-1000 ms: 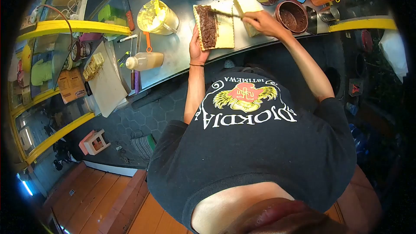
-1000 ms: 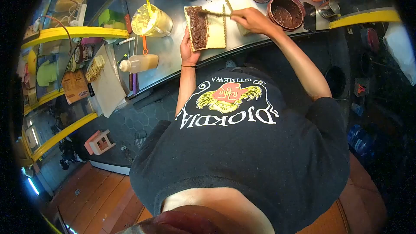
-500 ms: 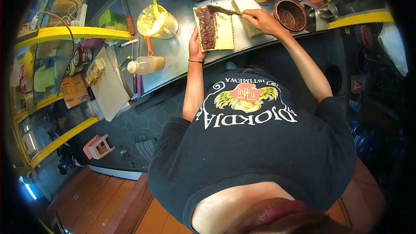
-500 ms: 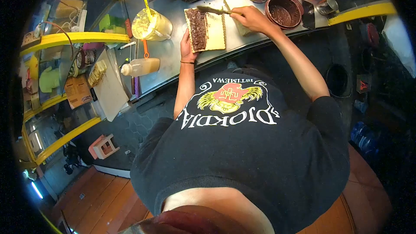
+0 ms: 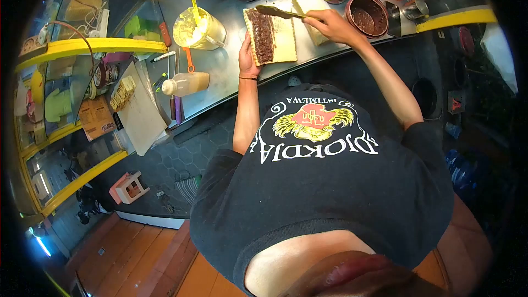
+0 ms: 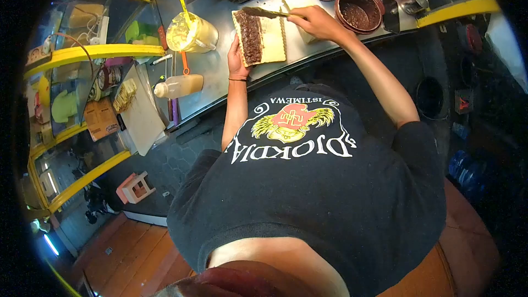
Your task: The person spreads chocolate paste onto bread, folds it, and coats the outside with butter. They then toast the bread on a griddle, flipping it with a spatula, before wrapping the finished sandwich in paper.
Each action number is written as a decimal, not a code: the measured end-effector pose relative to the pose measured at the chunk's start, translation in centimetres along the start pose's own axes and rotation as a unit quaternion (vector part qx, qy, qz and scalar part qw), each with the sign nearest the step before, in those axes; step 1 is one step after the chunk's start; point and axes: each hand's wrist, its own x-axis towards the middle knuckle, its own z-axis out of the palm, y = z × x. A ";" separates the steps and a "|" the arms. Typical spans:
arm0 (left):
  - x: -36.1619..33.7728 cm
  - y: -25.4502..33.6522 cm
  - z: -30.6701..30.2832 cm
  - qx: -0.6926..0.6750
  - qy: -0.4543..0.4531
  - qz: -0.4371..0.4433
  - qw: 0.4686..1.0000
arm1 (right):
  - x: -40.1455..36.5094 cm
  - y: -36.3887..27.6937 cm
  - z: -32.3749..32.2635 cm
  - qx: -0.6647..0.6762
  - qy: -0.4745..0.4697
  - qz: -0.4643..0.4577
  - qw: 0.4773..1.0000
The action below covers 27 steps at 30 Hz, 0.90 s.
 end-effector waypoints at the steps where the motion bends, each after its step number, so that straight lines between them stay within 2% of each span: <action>1: 0.0 -0.1 0.2 0.002 -0.002 -0.004 1.000 | 0.6 0.1 0.5 -0.007 0.026 -0.024 0.999; 2: 0.0 0.0 0.4 0.003 -0.011 -0.008 1.000 | 0.7 0.2 0.7 -0.007 0.029 -0.022 0.999; 4: 0.0 0.1 0.2 0.002 -0.017 -0.009 1.000 | 0.5 -0.6 1.1 -0.026 -0.122 -0.027 0.992; 5: 0.1 0.2 0.2 0.009 -0.014 -0.008 1.000 | 0.0 -0.2 1.7 0.001 -0.132 -0.065 0.989; 7: 0.0 0.1 -0.2 0.013 -0.008 -0.001 1.000 | -1.0 -1.9 1.0 0.009 -0.194 -0.050 0.980; 11: 0.4 -0.1 -1.0 0.006 -0.002 -0.012 1.000 | -2.7 -1.7 1.3 0.049 -0.225 -0.042 0.972; 13: 0.5 -0.1 -1.2 -0.022 -0.004 -0.034 0.999 | -3.6 -1.2 1.7 0.047 -0.213 0.011 0.976; 15: 0.6 -0.2 -1.5 -0.023 0.021 -0.038 0.999 | -4.5 -0.1 2.9 0.070 -0.182 0.002 0.981; 16: 0.7 -0.2 -1.8 -0.037 0.031 -0.047 0.998 | -5.2 -0.3 3.2 0.142 -0.184 0.091 0.968; 17: 0.9 -0.3 -2.0 -0.051 0.041 -0.056 0.996 | -5.9 -0.5 3.6 0.212 -0.184 0.179 0.943; 18: 1.1 -0.3 -2.1 -0.040 0.057 -0.052 0.996 | -6.9 0.3 5.1 0.308 -0.154 0.198 0.918; 21: 1.2 -0.3 -1.4 -0.025 0.104 -0.057 0.993 | -8.7 -0.4 6.8 0.510 -0.144 0.283 0.800; 24: 1.3 -0.5 0.3 0.038 0.152 -0.020 0.987 | -9.7 -0.8 8.8 0.630 -0.137 0.298 0.704; 25: 1.3 -0.5 0.5 0.039 0.154 -0.020 0.987 | -9.9 -0.6 9.4 0.669 -0.142 0.302 0.664; 26: 1.2 -0.4 0.9 0.064 0.139 -0.007 0.988 | -10.2 -0.2 9.6 0.670 -0.143 0.302 0.662; 27: 1.2 -0.3 1.1 0.089 0.125 0.007 0.988 | -10.4 0.0 9.7 0.717 -0.142 0.300 0.613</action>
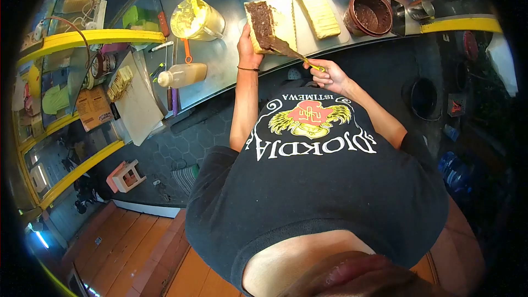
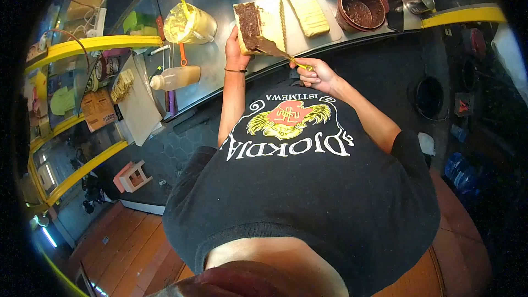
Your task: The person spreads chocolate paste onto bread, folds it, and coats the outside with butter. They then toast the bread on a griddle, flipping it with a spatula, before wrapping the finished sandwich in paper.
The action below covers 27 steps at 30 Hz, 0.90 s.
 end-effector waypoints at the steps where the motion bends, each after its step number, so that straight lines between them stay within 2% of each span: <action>1: -0.1 0.1 0.2 0.003 0.000 0.001 1.000 | 0.1 -0.1 -0.3 0.063 -0.023 0.005 0.998; 4: -0.8 0.1 0.4 0.013 -0.049 0.044 0.998 | 0.1 -1.2 -0.1 0.046 -0.062 -0.050 0.996; 6: -1.3 0.1 -0.1 -0.026 -0.086 0.031 0.995 | -0.1 -3.4 1.2 -0.054 0.014 -0.083 0.995; 9: -1.2 -0.4 -0.8 -0.024 -0.083 0.031 0.996 | 1.2 -6.0 1.1 -0.290 0.112 -0.095 0.946; 10: -1.0 -0.4 -0.9 -0.020 -0.080 0.033 0.996 | 1.5 -6.6 1.2 -0.290 0.112 -0.097 0.945; 11: -1.0 -0.3 -1.1 -0.019 -0.082 0.034 0.996 | 1.8 -7.2 1.4 -0.411 0.163 -0.147 0.885; 12: -1.0 -0.2 -1.1 -0.018 -0.094 0.029 0.995 | 2.2 -7.8 1.6 -0.523 0.210 -0.194 0.803; 14: -0.9 -0.2 -1.0 -0.020 -0.107 0.028 0.994 | 3.1 -9.0 1.6 -0.508 0.215 -0.212 0.807; 16: -1.3 -0.1 -0.4 -0.019 -0.099 0.044 0.994 | 3.8 -10.1 2.0 -0.450 0.199 -0.212 0.845; 17: -1.2 -0.1 -0.5 -0.020 -0.099 0.047 0.994 | 4.2 -10.5 1.3 -0.411 0.174 -0.169 0.879; 18: -0.8 -0.4 -1.2 -0.036 -0.102 0.031 0.994 | 3.8 -10.3 1.3 -0.413 0.172 -0.168 0.878; 20: -0.1 -0.6 -2.3 -0.053 -0.105 0.020 0.993 | 2.8 -9.8 1.7 -0.318 0.156 -0.078 0.932; 22: 0.4 -1.1 -3.0 -0.073 -0.067 0.002 0.995 | 1.6 -8.0 0.9 -0.297 0.139 -0.049 0.943; 24: 0.5 -1.3 -3.1 -0.089 -0.065 0.000 0.994 | -0.9 -7.0 2.0 -0.332 0.143 -0.003 0.932; 27: 0.0 -0.9 -2.3 -0.093 -0.078 -0.021 0.992 | -2.4 -6.6 2.0 -0.312 0.153 -0.004 0.938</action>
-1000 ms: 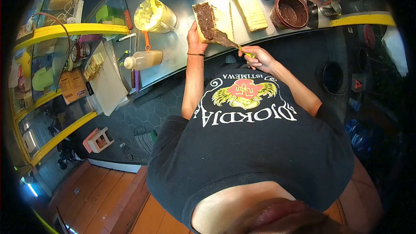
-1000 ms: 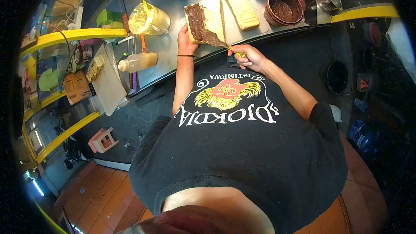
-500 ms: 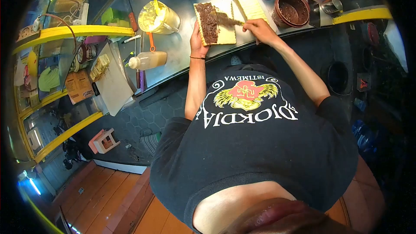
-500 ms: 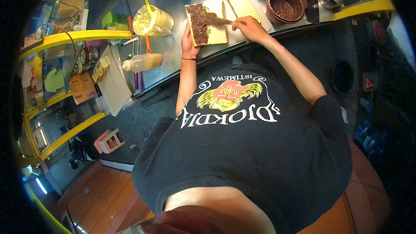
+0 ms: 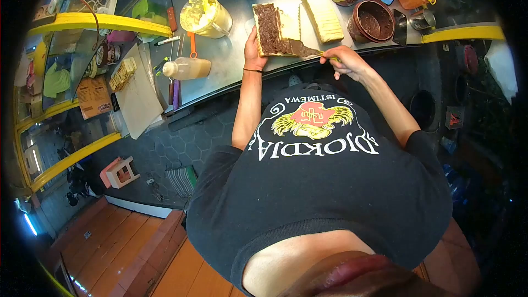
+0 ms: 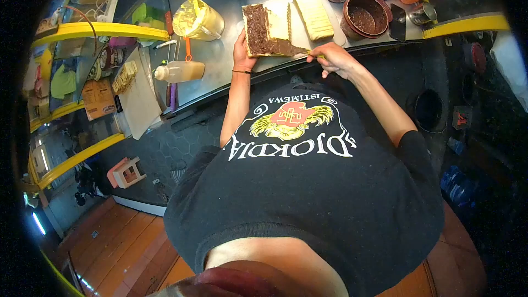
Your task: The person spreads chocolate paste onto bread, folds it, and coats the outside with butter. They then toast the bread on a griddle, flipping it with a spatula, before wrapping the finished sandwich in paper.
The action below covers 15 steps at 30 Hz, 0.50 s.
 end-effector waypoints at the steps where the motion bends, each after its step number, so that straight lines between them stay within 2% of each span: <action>1: -0.1 0.0 0.2 0.012 -0.002 0.009 1.000 | 0.1 -0.2 -0.1 0.000 0.000 0.001 1.000; 3: -0.6 0.0 0.3 0.026 -0.002 0.014 1.000 | 0.7 -0.4 -0.2 0.118 -0.032 -0.045 0.991; 5: -0.5 -0.1 0.3 -0.007 -0.031 0.010 0.999 | 2.1 0.1 -0.1 0.134 -0.050 -0.061 0.988; 7: -0.4 -0.1 0.0 -0.006 -0.028 -0.004 1.000 | 3.1 1.0 0.3 0.103 -0.104 -0.014 0.989; 9: -0.2 -0.1 -0.2 -0.008 -0.021 -0.017 1.000 | 2.0 1.6 1.1 -0.038 -0.010 -0.022 0.999; 12: -0.1 -0.5 -0.5 -0.021 -0.003 -0.003 1.000 | 0.5 1.8 0.5 -0.044 0.029 -0.049 0.997; 14: -0.2 -0.4 -0.5 -0.033 -0.015 0.003 0.999 | 0.1 1.9 0.2 -0.024 0.064 -0.125 0.990; 15: -0.4 -0.3 0.2 -0.033 -0.014 0.003 0.999 | 0.3 1.8 0.5 -0.025 0.062 -0.125 0.990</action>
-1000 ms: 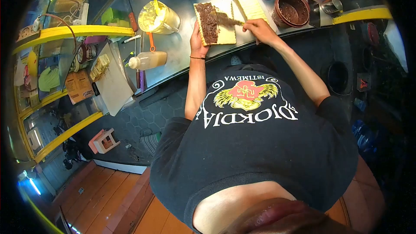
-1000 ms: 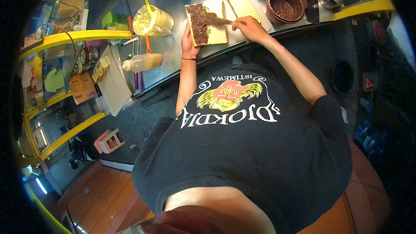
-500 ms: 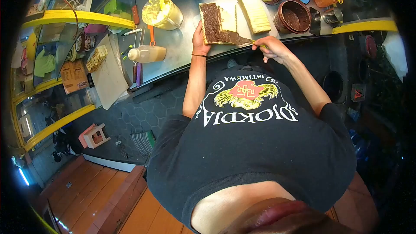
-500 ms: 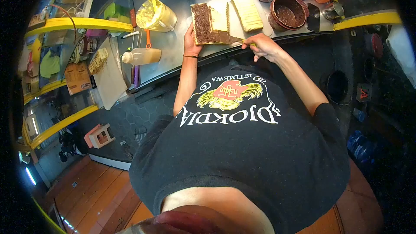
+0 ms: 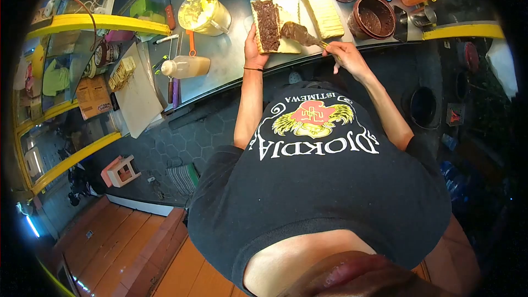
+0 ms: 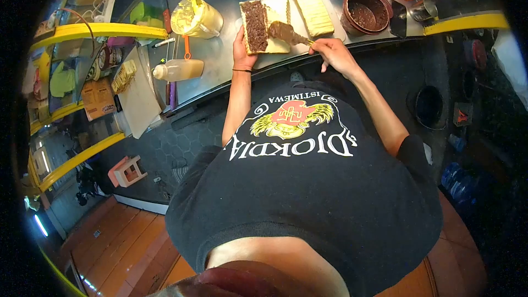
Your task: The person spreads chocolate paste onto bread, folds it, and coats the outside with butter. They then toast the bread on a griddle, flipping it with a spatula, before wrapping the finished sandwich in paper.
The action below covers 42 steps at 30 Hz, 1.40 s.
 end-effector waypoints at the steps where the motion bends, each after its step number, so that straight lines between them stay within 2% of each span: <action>1: -0.2 0.1 1.1 0.023 -0.002 0.011 1.000 | 0.2 -0.1 0.5 -0.056 0.018 -0.044 0.997; 3: -0.5 -0.1 2.3 0.049 -0.005 0.017 0.999 | 0.5 -0.2 1.3 -0.153 0.043 -0.118 0.980; 4: -0.4 -0.2 2.5 0.092 0.002 0.043 0.995 | 0.2 -0.3 1.7 -0.151 0.047 -0.119 0.980; 6: -0.1 -0.5 3.2 0.135 0.006 0.067 0.988 | -1.1 -0.9 3.1 -0.358 0.056 -0.247 0.899; 7: 0.0 -0.6 3.6 0.161 0.022 0.082 0.983 | -1.5 -0.6 3.8 -0.361 0.037 -0.328 0.872; 8: 0.0 -0.6 4.0 0.186 0.037 0.097 0.977 | -2.4 -0.8 4.2 -0.407 0.032 -0.274 0.871; 10: 0.0 -0.2 4.0 0.190 0.037 0.091 0.977 | -3.0 -0.3 4.3 -0.335 0.057 -0.224 0.913; 12: 0.2 0.3 3.6 0.190 -0.013 0.089 0.978 | -2.2 0.5 3.7 -0.095 0.068 -0.164 0.980; 14: 0.8 1.0 2.6 0.158 -0.025 0.054 0.986 | -1.3 0.2 2.7 -0.039 0.080 -0.151 0.984; 16: 1.3 1.4 2.7 0.125 -0.028 0.034 0.991 | 0.5 -0.4 1.7 0.011 0.066 -0.091 0.994; 18: 1.5 1.3 3.6 0.158 -0.050 0.047 0.985 | 2.2 -1.2 1.5 -0.006 0.084 -0.098 0.992; 20: 1.9 1.3 4.8 0.216 -0.075 0.115 0.967 | 3.4 -2.1 2.0 -0.025 0.100 -0.106 0.989; 22: 1.8 1.6 5.8 0.245 -0.087 0.107 0.960 | 4.1 -2.9 2.6 -0.039 0.130 -0.142 0.981; 25: 1.4 1.0 7.7 0.398 -0.077 0.130 0.905 | 4.6 -3.6 3.4 -0.040 0.136 -0.171 0.975; 26: 1.2 0.6 8.4 0.474 -0.072 0.167 0.861 | 4.5 -3.8 3.6 -0.035 0.138 -0.196 0.970; 27: 1.1 0.7 8.4 0.474 -0.072 0.170 0.861 | 4.4 -3.8 3.7 -0.036 0.136 -0.197 0.970; 32: 1.2 1.2 7.8 0.428 -0.041 0.145 0.891 | 3.1 -3.9 2.8 -0.015 0.165 -0.217 0.962; 34: 1.7 1.4 5.8 0.313 -0.049 0.139 0.938 | 3.1 -3.3 1.5 -0.099 0.173 -0.216 0.956; 36: 1.7 1.6 3.5 0.137 -0.062 0.014 0.989 | 3.0 -3.4 0.1 -0.122 0.156 -0.194 0.961; 38: 1.6 1.2 1.4 0.104 -0.045 -0.018 0.993 | 2.7 -4.2 -0.8 -0.276 0.143 -0.193 0.931; 39: 1.7 1.1 0.7 0.054 -0.051 -0.024 0.997 | 2.8 -4.6 -1.1 -0.337 0.147 -0.240 0.898; 40: 2.0 1.0 0.2 0.004 -0.059 -0.030 0.998 | 2.8 -5.0 -1.2 -0.338 0.147 -0.240 0.898; 42: 2.3 0.6 -0.4 0.008 -0.046 -0.015 0.999 | 2.5 -5.9 -1.6 -0.458 0.139 -0.294 0.827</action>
